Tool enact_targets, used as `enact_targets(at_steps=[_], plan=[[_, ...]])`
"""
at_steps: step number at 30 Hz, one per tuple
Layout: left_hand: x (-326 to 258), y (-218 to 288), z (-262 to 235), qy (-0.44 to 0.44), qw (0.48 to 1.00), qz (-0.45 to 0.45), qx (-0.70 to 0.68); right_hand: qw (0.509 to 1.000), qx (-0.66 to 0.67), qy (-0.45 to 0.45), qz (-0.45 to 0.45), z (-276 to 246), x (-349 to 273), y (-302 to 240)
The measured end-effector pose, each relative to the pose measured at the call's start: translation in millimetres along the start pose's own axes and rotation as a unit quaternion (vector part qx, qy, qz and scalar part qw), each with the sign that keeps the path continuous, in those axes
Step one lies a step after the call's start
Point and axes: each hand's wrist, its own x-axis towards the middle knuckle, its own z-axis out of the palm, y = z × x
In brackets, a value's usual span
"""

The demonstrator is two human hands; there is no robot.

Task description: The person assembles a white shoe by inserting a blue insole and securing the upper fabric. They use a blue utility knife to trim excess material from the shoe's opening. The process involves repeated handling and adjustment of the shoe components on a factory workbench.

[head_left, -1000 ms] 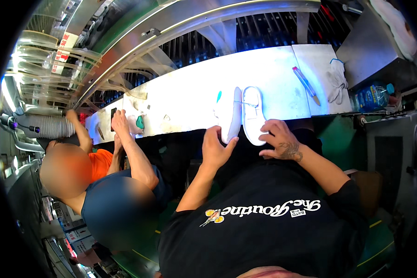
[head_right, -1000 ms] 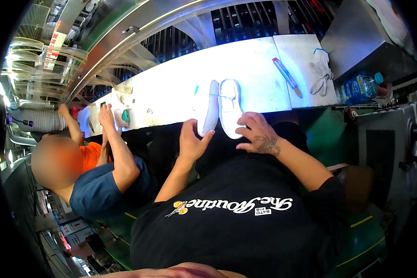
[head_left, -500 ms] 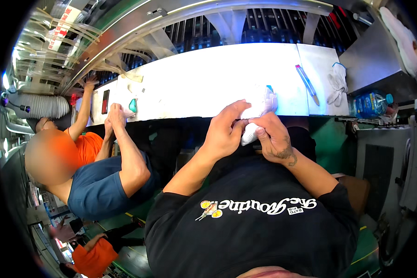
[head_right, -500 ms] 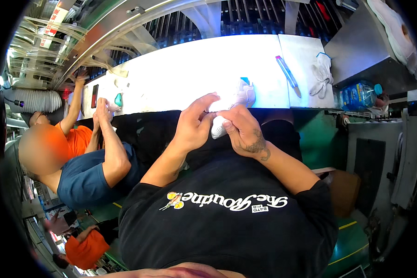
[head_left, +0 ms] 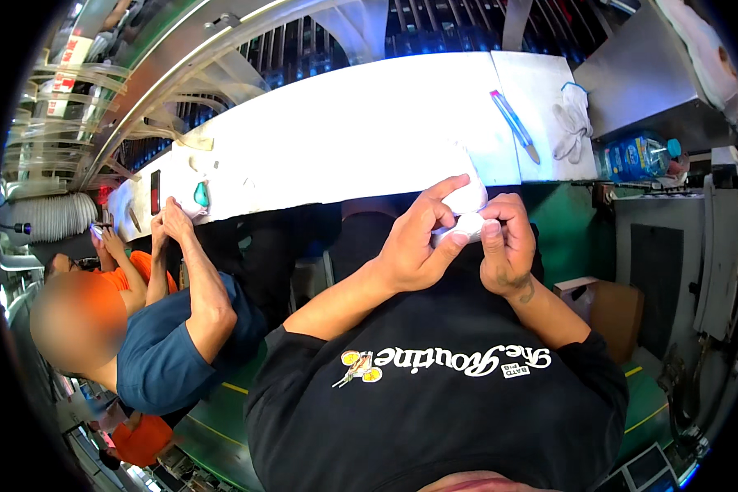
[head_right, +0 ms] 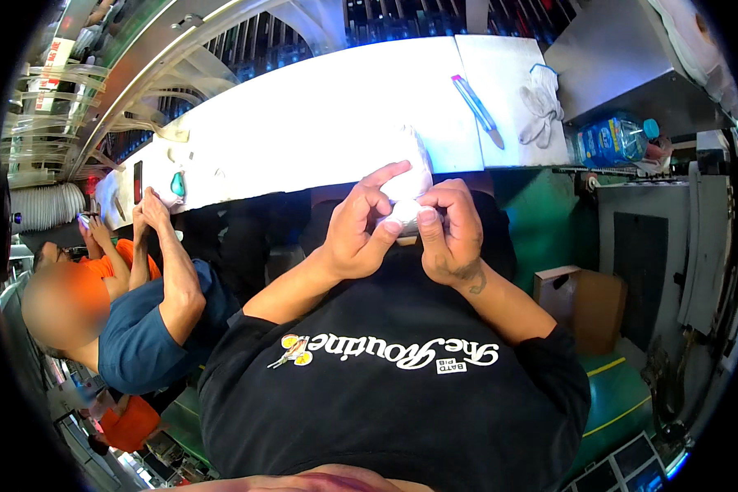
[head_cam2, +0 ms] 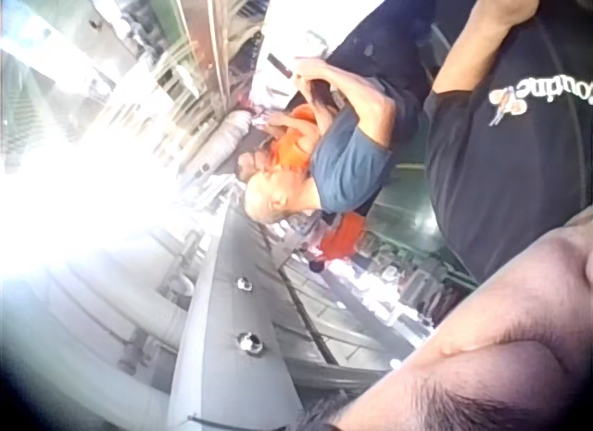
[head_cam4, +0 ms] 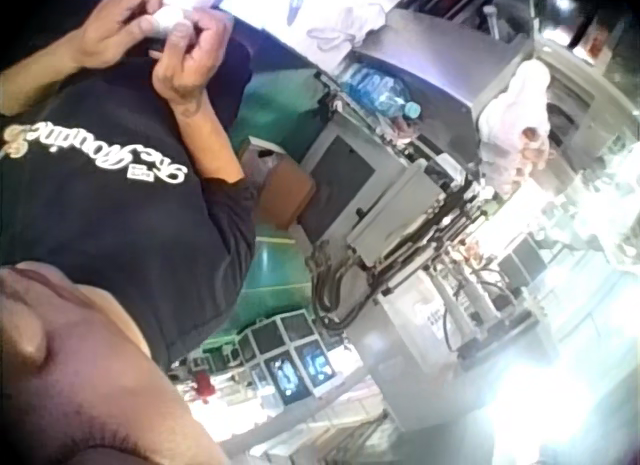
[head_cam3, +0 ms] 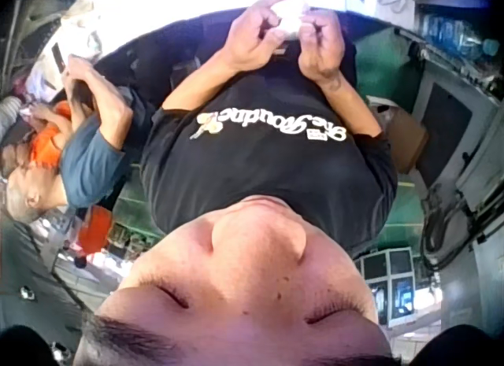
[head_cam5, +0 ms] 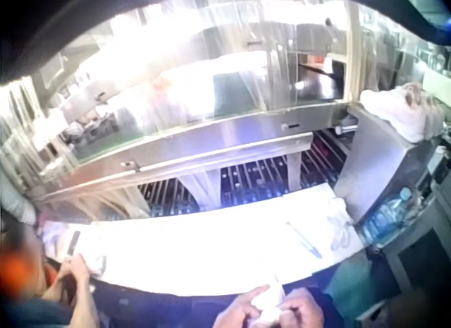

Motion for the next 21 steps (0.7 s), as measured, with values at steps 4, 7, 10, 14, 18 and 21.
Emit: enact_targets(at_steps=[4, 7, 10, 14, 18, 21], plan=[[4, 5, 4, -0.003, 0.997, 0.037, 0.06, 0.999, 0.005, -0.016, 0.03, -9, -8, -2], [0, 5, 7, 0.009, 0.998, 0.018, 0.059, 1.0, -0.015, -0.018, -0.018, -7, -3, -1], [-4, 6, 7, 0.015, 0.999, -0.01, 0.05, 0.999, -0.015, -0.017, -0.03, -3, -2, 0], [-5, 6, 5, 0.021, 0.999, -0.017, 0.045, 0.999, -0.019, -0.022, -0.032, -1, 1, 0], [-4, 4, 6, 0.024, 0.998, -0.001, 0.057, 0.999, -0.02, -0.022, -0.019, 0, 0, 2], [-4, 1, 6, 0.026, 0.997, 0.015, 0.066, 0.999, -0.027, -0.029, -0.025, 0, 1, 0]])
